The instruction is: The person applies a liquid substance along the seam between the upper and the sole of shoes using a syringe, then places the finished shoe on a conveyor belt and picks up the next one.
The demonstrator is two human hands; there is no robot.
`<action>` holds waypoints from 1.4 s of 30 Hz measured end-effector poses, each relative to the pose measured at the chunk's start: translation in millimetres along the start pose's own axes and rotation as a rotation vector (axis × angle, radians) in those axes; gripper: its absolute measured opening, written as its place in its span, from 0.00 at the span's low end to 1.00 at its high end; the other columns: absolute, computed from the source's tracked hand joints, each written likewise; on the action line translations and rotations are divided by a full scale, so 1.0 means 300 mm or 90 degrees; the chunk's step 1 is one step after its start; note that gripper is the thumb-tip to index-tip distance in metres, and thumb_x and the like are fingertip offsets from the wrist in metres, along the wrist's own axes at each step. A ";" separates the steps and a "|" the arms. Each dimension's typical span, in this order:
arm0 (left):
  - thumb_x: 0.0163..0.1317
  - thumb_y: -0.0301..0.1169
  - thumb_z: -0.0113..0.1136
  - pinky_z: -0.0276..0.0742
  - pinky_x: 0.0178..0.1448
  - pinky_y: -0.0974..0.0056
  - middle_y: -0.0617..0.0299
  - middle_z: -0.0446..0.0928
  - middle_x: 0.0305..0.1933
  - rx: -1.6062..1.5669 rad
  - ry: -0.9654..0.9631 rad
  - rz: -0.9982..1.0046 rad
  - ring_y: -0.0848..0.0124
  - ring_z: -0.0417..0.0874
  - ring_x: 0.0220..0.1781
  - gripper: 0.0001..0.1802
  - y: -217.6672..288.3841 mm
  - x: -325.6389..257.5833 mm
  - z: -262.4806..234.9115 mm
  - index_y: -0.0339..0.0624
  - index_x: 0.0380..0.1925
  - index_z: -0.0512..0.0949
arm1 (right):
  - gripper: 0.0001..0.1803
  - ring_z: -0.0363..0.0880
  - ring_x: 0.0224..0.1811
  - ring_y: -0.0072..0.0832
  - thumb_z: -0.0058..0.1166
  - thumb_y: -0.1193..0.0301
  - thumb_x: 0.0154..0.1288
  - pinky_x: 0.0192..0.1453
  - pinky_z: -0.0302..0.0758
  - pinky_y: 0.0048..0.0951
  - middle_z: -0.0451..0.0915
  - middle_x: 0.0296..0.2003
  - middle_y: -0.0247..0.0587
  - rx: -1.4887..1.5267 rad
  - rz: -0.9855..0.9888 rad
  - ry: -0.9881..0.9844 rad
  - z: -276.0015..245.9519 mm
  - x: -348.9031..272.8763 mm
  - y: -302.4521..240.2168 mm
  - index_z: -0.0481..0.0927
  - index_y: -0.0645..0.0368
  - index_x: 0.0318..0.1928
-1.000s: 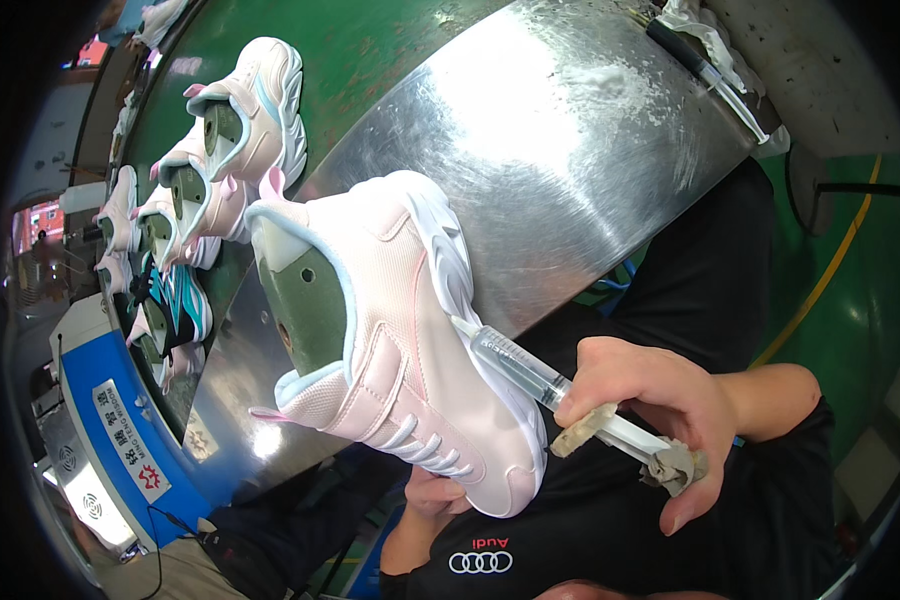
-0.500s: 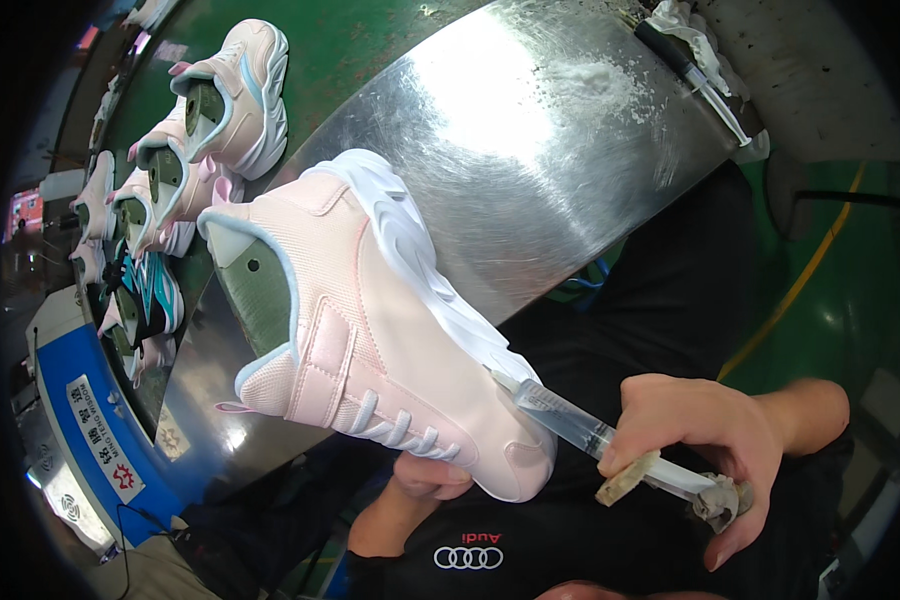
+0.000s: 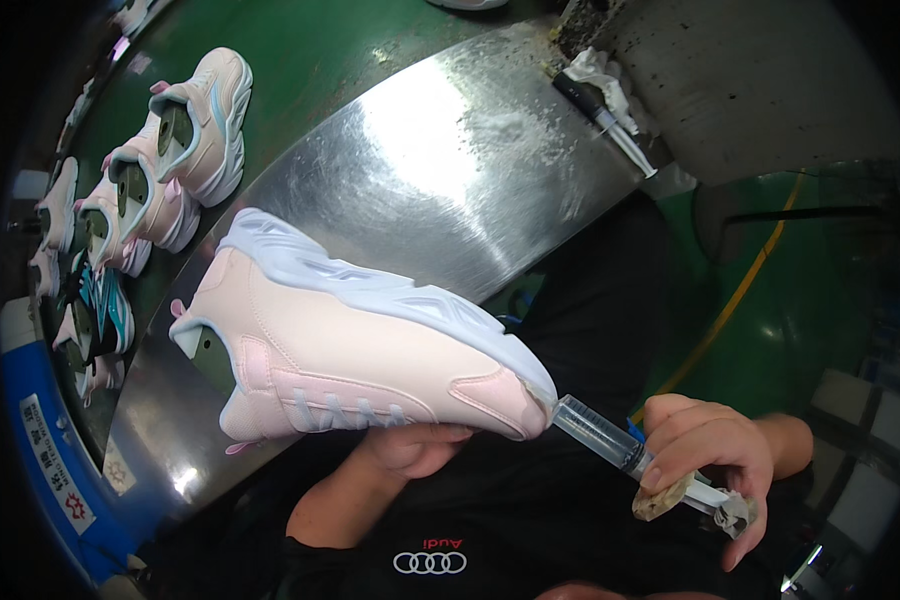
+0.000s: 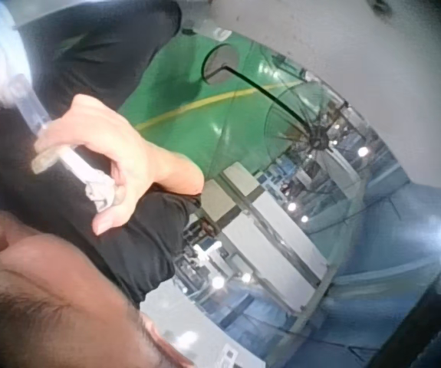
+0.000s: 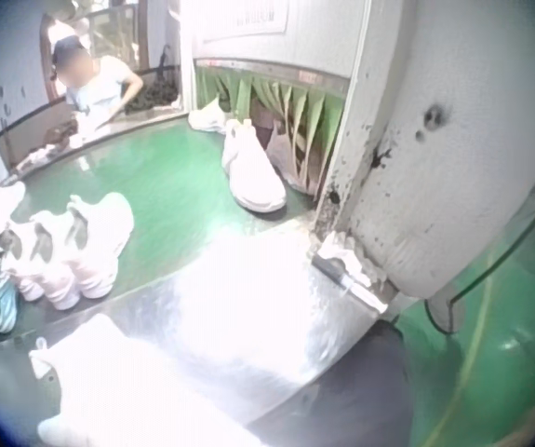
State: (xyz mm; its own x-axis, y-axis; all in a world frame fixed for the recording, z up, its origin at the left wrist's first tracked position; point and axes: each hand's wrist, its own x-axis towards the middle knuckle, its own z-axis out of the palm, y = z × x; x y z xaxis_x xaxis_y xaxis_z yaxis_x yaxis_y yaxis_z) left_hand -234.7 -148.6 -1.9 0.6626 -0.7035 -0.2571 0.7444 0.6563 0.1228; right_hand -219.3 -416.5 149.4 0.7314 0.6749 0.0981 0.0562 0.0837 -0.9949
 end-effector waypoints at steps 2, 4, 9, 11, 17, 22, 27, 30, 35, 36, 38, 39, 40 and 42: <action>0.49 0.10 0.53 0.68 0.62 0.56 0.55 0.71 0.54 -0.016 -0.052 0.012 0.60 0.70 0.59 0.30 0.004 0.021 0.011 0.42 0.55 0.67 | 0.42 0.72 0.30 0.27 0.65 0.44 0.40 0.30 0.58 0.26 0.79 0.36 0.44 -0.020 -0.001 0.002 -0.001 -0.011 -0.013 0.75 0.68 0.46; 0.51 0.12 0.53 0.68 0.62 0.56 0.55 0.71 0.54 -0.010 -0.065 0.010 0.60 0.72 0.57 0.28 0.014 0.055 0.041 0.41 0.54 0.67 | 0.42 0.71 0.30 0.27 0.65 0.43 0.40 0.30 0.57 0.26 0.79 0.35 0.43 -0.036 -0.019 0.035 0.006 -0.027 -0.018 0.75 0.68 0.46; 0.51 0.16 0.58 0.70 0.59 0.58 0.55 0.74 0.51 0.016 -0.065 0.061 0.61 0.75 0.53 0.28 0.022 0.106 0.085 0.42 0.55 0.67 | 0.42 0.73 0.32 0.26 0.65 0.44 0.42 0.33 0.57 0.26 0.79 0.37 0.43 -0.055 -0.057 0.045 -0.001 -0.051 -0.027 0.73 0.67 0.49; 0.51 0.16 0.59 0.70 0.59 0.59 0.55 0.74 0.51 0.015 -0.067 0.068 0.61 0.75 0.53 0.29 0.032 0.116 0.090 0.43 0.55 0.67 | 0.43 0.75 0.33 0.27 0.64 0.46 0.43 0.34 0.57 0.26 0.80 0.40 0.42 -0.066 -0.060 0.032 0.000 -0.054 -0.027 0.72 0.67 0.52; 0.49 0.19 0.62 0.75 0.54 0.62 0.57 0.76 0.48 0.021 -0.049 0.090 0.63 0.78 0.50 0.26 0.032 0.166 0.129 0.43 0.51 0.71 | 0.40 0.68 0.30 0.26 0.66 0.43 0.37 0.32 0.57 0.25 0.77 0.36 0.36 -0.184 -0.089 0.056 0.034 -0.055 -0.002 0.76 0.60 0.46; 0.55 0.20 0.59 0.74 0.60 0.61 0.58 0.75 0.51 -0.019 -0.083 0.101 0.65 0.76 0.55 0.21 0.039 0.177 0.140 0.44 0.51 0.72 | 0.34 0.68 0.24 0.25 0.62 0.46 0.44 0.31 0.57 0.26 0.77 0.32 0.33 -0.313 -0.103 0.042 0.060 -0.036 0.005 0.76 0.60 0.45; 0.57 0.20 0.57 0.77 0.55 0.63 0.61 0.76 0.50 -0.063 -0.080 0.104 0.67 0.77 0.53 0.19 0.044 0.170 0.154 0.46 0.49 0.73 | 0.28 0.61 0.20 0.25 0.59 0.47 0.48 0.24 0.58 0.24 0.72 0.27 0.32 -0.479 -0.169 0.054 0.090 -0.012 0.058 0.79 0.57 0.39; 0.58 0.22 0.57 0.79 0.53 0.64 0.61 0.76 0.50 -0.073 -0.065 0.096 0.67 0.77 0.53 0.18 0.043 0.166 0.149 0.46 0.50 0.73 | 0.26 0.61 0.20 0.25 0.59 0.48 0.47 0.22 0.58 0.24 0.72 0.27 0.33 -0.527 -0.202 0.063 0.098 -0.003 0.078 0.79 0.56 0.39; 0.59 0.25 0.57 0.80 0.51 0.66 0.58 0.75 0.50 -0.064 -0.078 0.076 0.64 0.76 0.55 0.20 0.052 0.161 0.170 0.44 0.52 0.70 | 0.24 0.61 0.22 0.26 0.61 0.49 0.46 0.22 0.58 0.25 0.71 0.28 0.32 -0.600 -0.222 0.083 0.110 0.005 0.106 0.79 0.53 0.39; 0.59 0.26 0.57 0.80 0.51 0.67 0.56 0.75 0.51 -0.067 -0.081 0.077 0.63 0.76 0.56 0.20 0.055 0.160 0.182 0.44 0.53 0.69 | 0.24 0.61 0.22 0.26 0.61 0.49 0.46 0.22 0.58 0.25 0.71 0.28 0.32 -0.601 -0.226 0.082 0.112 0.006 0.109 0.79 0.53 0.39; 0.59 0.27 0.58 0.80 0.50 0.67 0.55 0.74 0.52 -0.068 -0.086 0.080 0.61 0.75 0.57 0.21 0.056 0.159 0.193 0.43 0.54 0.68 | 0.24 0.61 0.23 0.26 0.61 0.50 0.46 0.23 0.57 0.25 0.71 0.28 0.31 -0.614 -0.229 0.088 0.117 0.009 0.115 0.79 0.52 0.39; 0.57 0.32 0.60 0.81 0.48 0.69 0.53 0.74 0.53 -0.038 -0.063 0.088 0.61 0.74 0.57 0.24 0.054 0.158 0.195 0.42 0.54 0.68 | 0.24 0.61 0.23 0.26 0.61 0.50 0.46 0.23 0.57 0.25 0.71 0.28 0.31 -0.614 -0.231 0.087 0.119 0.008 0.116 0.79 0.52 0.39; 0.55 0.36 0.63 0.81 0.47 0.71 0.51 0.74 0.53 -0.009 -0.039 0.096 0.61 0.74 0.58 0.27 0.054 0.157 0.194 0.41 0.54 0.69 | 0.24 0.61 0.23 0.26 0.62 0.51 0.45 0.23 0.58 0.25 0.71 0.28 0.31 -0.623 -0.225 0.082 0.121 0.008 0.117 0.79 0.52 0.39; 0.56 0.36 0.63 0.81 0.48 0.71 0.51 0.74 0.53 -0.015 -0.046 0.096 0.61 0.74 0.58 0.27 0.055 0.155 0.191 0.41 0.55 0.68 | 0.23 0.61 0.24 0.27 0.62 0.51 0.45 0.23 0.58 0.25 0.71 0.28 0.31 -0.631 -0.219 0.077 0.127 0.007 0.120 0.79 0.52 0.39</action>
State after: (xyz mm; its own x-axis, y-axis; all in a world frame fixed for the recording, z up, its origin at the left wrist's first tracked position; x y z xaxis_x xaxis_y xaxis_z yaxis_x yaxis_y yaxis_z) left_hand -186.9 -186.1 43.0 0.7716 -0.6135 -0.1679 0.6344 0.7617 0.1318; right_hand -241.5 -384.3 114.6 0.6300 0.6464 0.4304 0.7641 -0.4165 -0.4927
